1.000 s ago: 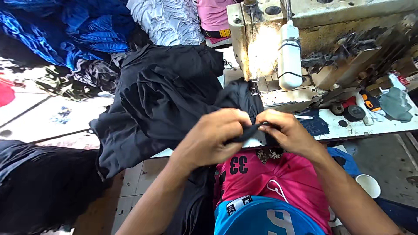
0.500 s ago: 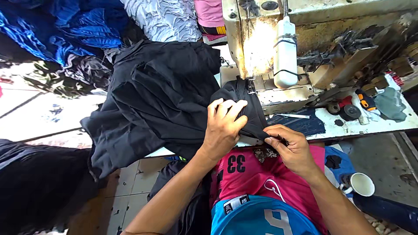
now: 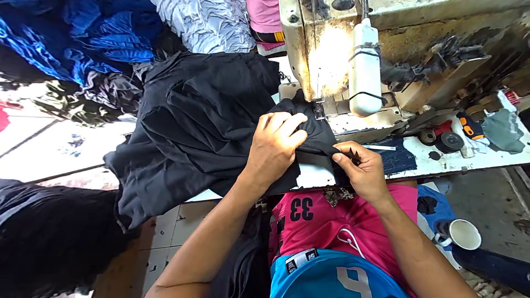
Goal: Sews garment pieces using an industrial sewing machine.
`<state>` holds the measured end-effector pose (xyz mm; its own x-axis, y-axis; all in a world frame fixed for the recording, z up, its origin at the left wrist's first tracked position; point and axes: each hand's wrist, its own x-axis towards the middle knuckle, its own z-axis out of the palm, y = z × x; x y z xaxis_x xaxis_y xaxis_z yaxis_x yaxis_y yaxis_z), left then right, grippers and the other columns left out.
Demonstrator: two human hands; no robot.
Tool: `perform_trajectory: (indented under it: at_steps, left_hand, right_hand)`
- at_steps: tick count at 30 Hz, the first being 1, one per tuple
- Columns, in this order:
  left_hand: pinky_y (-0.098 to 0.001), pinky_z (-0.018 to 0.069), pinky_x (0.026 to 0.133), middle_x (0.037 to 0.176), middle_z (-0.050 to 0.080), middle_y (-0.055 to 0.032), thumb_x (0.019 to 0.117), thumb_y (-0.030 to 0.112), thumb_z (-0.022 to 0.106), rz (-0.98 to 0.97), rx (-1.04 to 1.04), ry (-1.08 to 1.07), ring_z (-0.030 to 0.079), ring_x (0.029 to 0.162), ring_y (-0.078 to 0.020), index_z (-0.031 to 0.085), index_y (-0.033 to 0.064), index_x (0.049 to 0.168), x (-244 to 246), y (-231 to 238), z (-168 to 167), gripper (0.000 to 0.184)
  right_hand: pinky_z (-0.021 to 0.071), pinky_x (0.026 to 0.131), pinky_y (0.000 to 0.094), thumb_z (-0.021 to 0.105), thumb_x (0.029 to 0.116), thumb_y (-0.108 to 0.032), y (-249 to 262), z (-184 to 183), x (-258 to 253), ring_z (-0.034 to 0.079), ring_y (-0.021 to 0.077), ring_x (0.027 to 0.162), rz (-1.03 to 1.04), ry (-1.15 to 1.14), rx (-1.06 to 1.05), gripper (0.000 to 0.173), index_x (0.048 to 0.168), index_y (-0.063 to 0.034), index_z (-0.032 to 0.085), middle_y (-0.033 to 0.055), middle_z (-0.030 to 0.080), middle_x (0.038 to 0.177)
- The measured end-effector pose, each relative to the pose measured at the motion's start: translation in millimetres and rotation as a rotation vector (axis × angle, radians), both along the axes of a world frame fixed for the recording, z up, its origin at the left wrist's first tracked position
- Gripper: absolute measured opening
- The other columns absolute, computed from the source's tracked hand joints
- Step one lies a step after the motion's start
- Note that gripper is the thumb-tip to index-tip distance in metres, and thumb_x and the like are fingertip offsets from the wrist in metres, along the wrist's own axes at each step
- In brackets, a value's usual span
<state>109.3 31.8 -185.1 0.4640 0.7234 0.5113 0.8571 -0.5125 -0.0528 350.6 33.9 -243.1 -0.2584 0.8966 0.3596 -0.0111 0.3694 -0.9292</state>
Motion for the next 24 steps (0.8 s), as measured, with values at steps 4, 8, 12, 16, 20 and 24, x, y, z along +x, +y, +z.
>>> perform_trajectory:
  at_steps: [4,8,12,16,20,24]
  left_hand:
    - [-0.0522,0.0419,0.105,0.133,0.067,-0.008,0.0935,0.001,0.051,-0.009,0.047,-0.017,0.059,0.123,-0.0315,0.076,0.0128,0.1,-13.0,20.0,-3.3,0.028]
    - [-0.0514,0.0431,0.105,0.132,0.067,-0.0089,0.0928,-0.001,0.053,-0.012,0.066,-0.067,0.059,0.124,-0.0321,0.077,0.0111,0.101,-13.2,20.3,-7.1,0.028]
    - [-0.0514,0.047,0.101,0.133,0.066,-0.0104,0.091,0.001,0.057,-0.008,0.048,-0.144,0.059,0.124,-0.0326,0.078,0.0114,0.106,-9.6,6.6,-14.5,0.028]
    - [-0.0495,0.0486,0.102,0.137,0.065,-0.0096,0.0908,0.013,0.064,-0.007,0.021,-0.213,0.058,0.127,-0.0308,0.078,0.0146,0.114,-7.0,-11.4,-29.1,0.027]
    - [-0.0463,0.0478,0.104,0.14,0.062,-0.0101,0.091,0.017,0.066,0.02,0.021,-0.274,0.056,0.129,-0.0296,0.076,0.016,0.122,-4.5,-24.0,-44.2,0.032]
    - [-0.0446,0.0466,0.108,0.143,0.06,-0.0094,0.0915,0.014,0.066,0.03,0.035,-0.307,0.054,0.132,-0.0296,0.075,0.0172,0.125,-1.6,-28.6,-53.6,0.035]
  right_hand:
    - [0.0579,0.066,0.0271,0.065,0.0984,-0.006,12.8,1.9,-11.1,0.067,0.011,0.079,-0.002,-0.005,0.029,0.013,0.108,-0.0056,0.073,0.0038,0.072,0.105]
    - [0.0603,0.075,0.0293,0.064,0.0987,-0.004,17.1,3.3,-13.9,0.07,0.0129,0.091,0.003,-0.011,0.074,0.013,0.108,-0.0046,0.073,0.0051,0.072,0.111]
    - [0.0614,0.078,0.031,0.064,0.0981,-0.002,20.2,0.9,-13.2,0.07,0.0155,0.094,0.027,0.019,0.074,0.013,0.107,-0.0042,0.074,0.0063,0.073,0.111]
    - [0.0612,0.08,0.0303,0.064,0.0979,-0.003,24.5,2.3,-12.1,0.071,0.0153,0.095,0.043,0.008,0.095,0.013,0.105,-0.0043,0.075,0.0064,0.074,0.11]
    - [0.0613,0.082,0.0314,0.065,0.0969,-0.003,26.1,2.2,-9.2,0.071,0.017,0.099,0.066,-0.002,0.114,0.012,0.104,-0.0034,0.076,0.0078,0.074,0.11]
    - [0.0617,0.086,0.0326,0.065,0.0967,-0.001,25.8,2.4,-9.8,0.071,0.0187,0.103,0.07,-0.009,0.137,0.013,0.104,-0.0028,0.076,0.0089,0.074,0.111]
